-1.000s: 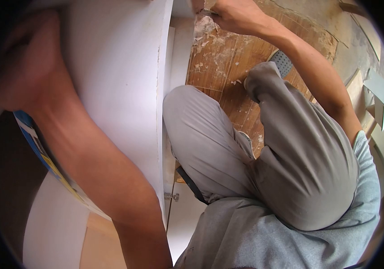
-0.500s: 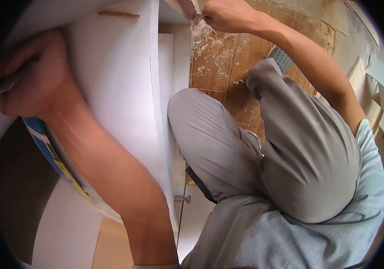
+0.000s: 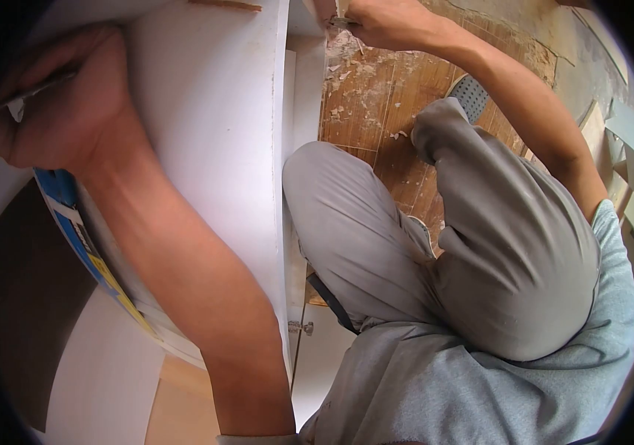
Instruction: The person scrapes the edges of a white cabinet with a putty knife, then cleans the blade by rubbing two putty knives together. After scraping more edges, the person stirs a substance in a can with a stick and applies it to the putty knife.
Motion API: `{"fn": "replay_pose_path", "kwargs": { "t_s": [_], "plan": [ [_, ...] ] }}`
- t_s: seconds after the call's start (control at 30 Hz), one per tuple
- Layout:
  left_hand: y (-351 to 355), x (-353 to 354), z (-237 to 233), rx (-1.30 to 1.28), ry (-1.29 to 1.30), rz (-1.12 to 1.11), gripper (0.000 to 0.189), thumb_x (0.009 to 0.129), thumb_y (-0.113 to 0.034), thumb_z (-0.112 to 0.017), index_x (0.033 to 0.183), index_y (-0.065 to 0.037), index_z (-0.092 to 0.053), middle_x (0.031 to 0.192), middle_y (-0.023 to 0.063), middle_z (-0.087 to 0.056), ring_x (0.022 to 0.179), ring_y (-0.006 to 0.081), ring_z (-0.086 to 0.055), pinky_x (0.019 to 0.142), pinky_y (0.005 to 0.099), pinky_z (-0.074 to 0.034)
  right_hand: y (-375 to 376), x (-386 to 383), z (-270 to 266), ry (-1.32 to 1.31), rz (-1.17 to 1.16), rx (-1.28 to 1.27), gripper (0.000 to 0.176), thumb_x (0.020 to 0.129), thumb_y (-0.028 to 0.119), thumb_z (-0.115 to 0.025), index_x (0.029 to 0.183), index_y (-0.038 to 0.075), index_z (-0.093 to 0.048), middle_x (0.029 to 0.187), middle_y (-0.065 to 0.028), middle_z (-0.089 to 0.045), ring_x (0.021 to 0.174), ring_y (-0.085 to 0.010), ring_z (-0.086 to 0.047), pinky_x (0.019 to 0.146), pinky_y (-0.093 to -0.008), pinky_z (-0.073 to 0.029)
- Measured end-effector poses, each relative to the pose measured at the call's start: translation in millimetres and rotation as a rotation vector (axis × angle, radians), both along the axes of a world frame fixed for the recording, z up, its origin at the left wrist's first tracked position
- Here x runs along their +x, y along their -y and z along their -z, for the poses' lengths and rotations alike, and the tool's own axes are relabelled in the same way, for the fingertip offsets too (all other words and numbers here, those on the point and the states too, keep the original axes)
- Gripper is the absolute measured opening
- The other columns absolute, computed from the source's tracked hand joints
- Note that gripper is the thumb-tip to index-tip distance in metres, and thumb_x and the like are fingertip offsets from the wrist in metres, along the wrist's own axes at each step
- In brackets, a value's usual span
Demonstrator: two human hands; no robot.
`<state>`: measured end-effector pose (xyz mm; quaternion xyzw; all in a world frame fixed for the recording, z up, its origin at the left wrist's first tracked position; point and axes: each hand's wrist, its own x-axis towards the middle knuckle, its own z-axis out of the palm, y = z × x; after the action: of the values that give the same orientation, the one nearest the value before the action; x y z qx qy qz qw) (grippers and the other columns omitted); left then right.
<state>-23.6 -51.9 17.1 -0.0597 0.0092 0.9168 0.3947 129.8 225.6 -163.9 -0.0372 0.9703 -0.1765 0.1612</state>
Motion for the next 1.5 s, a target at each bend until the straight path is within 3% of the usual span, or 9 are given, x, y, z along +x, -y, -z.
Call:
{"fn": "replay_pose_path", "kwargs": {
  "t_s": [0.07, 0.7, 0.8, 0.83, 0.9, 0.97, 1.23, 1.33, 1.5],
  "plan": [
    [-0.2, 1.8, -1.7, -0.209, -0.25, -0.073, 0.022, 0.08, -0.008, -0.078, 0.102, -0.005, -0.077, 0.104, -0.0021, -0.078, 0.092, -0.0017, -0.073, 0.078, 0.0128, -0.061, -0.4, -0.2, 0.1, -0.008, 0.0, 0.003, 0.023, 0.084, 0.016, -0.062, 0.081, -0.002, -0.075, 0.081, -0.0295, -0.072, 0.08, -0.0477, -0.074, 0.069, -0.0554, -0.059],
    [-1.8, -12.8, 2.4, -0.111, -0.221, -0.146, 0.027, 0.08, -0.008, -0.078, 0.107, -0.005, -0.076, 0.109, -0.0006, -0.077, 0.094, 0.0005, -0.073, 0.08, 0.0131, -0.061, -4.3, -2.5, -10.2, -0.079, -0.031, -0.034, 0.024, 0.084, 0.018, -0.064, 0.08, -0.003, -0.074, 0.08, -0.0302, -0.071, 0.081, -0.0484, -0.073, 0.07, -0.0555, -0.059],
    [1.7, -38.4, 25.1, 0.079, -0.16, -0.03, 0.027, 0.08, -0.008, -0.078, 0.107, -0.005, -0.075, 0.11, -0.0004, -0.077, 0.094, 0.0008, -0.073, 0.08, 0.0131, -0.061, -4.9, -3.5, -11.7, -0.079, -0.031, -0.027, 0.023, 0.084, 0.018, -0.064, 0.081, -0.003, -0.074, 0.08, -0.03, -0.071, 0.081, -0.0484, -0.073, 0.07, -0.0554, -0.059],
    [-14.1, -44.8, 38.6, 0.392, -0.115, 0.195, 0.028, 0.08, -0.008, -0.078, 0.107, -0.005, -0.075, 0.11, -0.0003, -0.077, 0.094, 0.0009, -0.073, 0.08, 0.0131, -0.061, -4.8, -3.9, -12.1, -0.076, -0.034, -0.037, 0.023, 0.084, 0.018, -0.063, 0.081, -0.002, -0.075, 0.081, -0.0298, -0.071, 0.081, -0.0485, -0.073, 0.07, -0.0554, -0.059],
    [-2.8, -23.3, 12.2, -0.03, -0.208, -0.116, 0.021, 0.082, -0.014, -0.076, 0.102, -0.007, -0.074, 0.103, -0.0016, -0.076, 0.087, 0.0016, -0.072, 0.075, 0.0142, -0.06, -5.5, -4.1, -13.4, -0.075, -0.035, -0.046, 0.023, 0.084, 0.018, -0.063, 0.082, -0.002, -0.075, 0.081, -0.0296, -0.072, 0.081, -0.0485, -0.073, 0.07, -0.0554, -0.059],
    [-8.4, -6.7, -1.3, -0.165, -0.273, -0.215, 0.017, 0.084, -0.02, -0.074, 0.098, -0.009, -0.073, 0.095, -0.0028, -0.075, 0.08, 0.0023, -0.072, 0.07, 0.0152, -0.06, -5.0, -3.8, -15.4, -0.074, -0.039, -0.052, 0.022, 0.084, 0.018, -0.063, 0.083, -0.001, -0.075, 0.083, -0.0293, -0.072, 0.082, -0.0487, -0.073, 0.07, -0.0555, -0.059],
    [-19.6, 10.9, -11.1, -0.386, -0.342, -0.421, 0.03, 0.093, -0.043, -0.066, 0.078, -0.018, -0.07, 0.066, -0.0078, -0.071, 0.053, 0.005, -0.068, 0.051, 0.0192, -0.059, -5.1, -3.8, -17.6, -0.082, -0.025, -0.039, 0.023, 0.084, 0.018, -0.064, 0.082, -0.003, -0.075, 0.082, -0.0304, -0.071, 0.082, -0.0487, -0.073, 0.07, -0.0555, -0.059],
    [-17.0, 10.5, -17.5, -0.468, -0.293, -0.39, 0.032, 0.094, -0.045, -0.061, 0.071, -0.024, -0.066, 0.065, -0.0118, -0.071, 0.052, 0.0025, -0.066, 0.051, 0.0193, -0.057, -5.0, -3.5, -22.5, -0.077, -0.022, -0.042, 0.023, 0.083, 0.017, -0.064, 0.079, -0.004, -0.074, 0.08, -0.0307, -0.071, 0.081, -0.0487, -0.073, 0.07, -0.0554, -0.059],
    [-13.2, 7.4, -16.9, -0.422, -0.304, -0.334, 0.031, 0.094, -0.041, -0.059, 0.072, -0.022, -0.067, 0.065, -0.0124, -0.071, 0.053, 0.0021, -0.067, 0.053, 0.0188, -0.058, -4.6, -2.2, -26.0, -0.099, -0.04, -0.056, 0.022, 0.081, 0.015, -0.064, 0.077, -0.004, -0.074, 0.079, -0.0307, -0.07, 0.079, -0.0485, -0.073, 0.069, -0.055, -0.059]
  ]
}}
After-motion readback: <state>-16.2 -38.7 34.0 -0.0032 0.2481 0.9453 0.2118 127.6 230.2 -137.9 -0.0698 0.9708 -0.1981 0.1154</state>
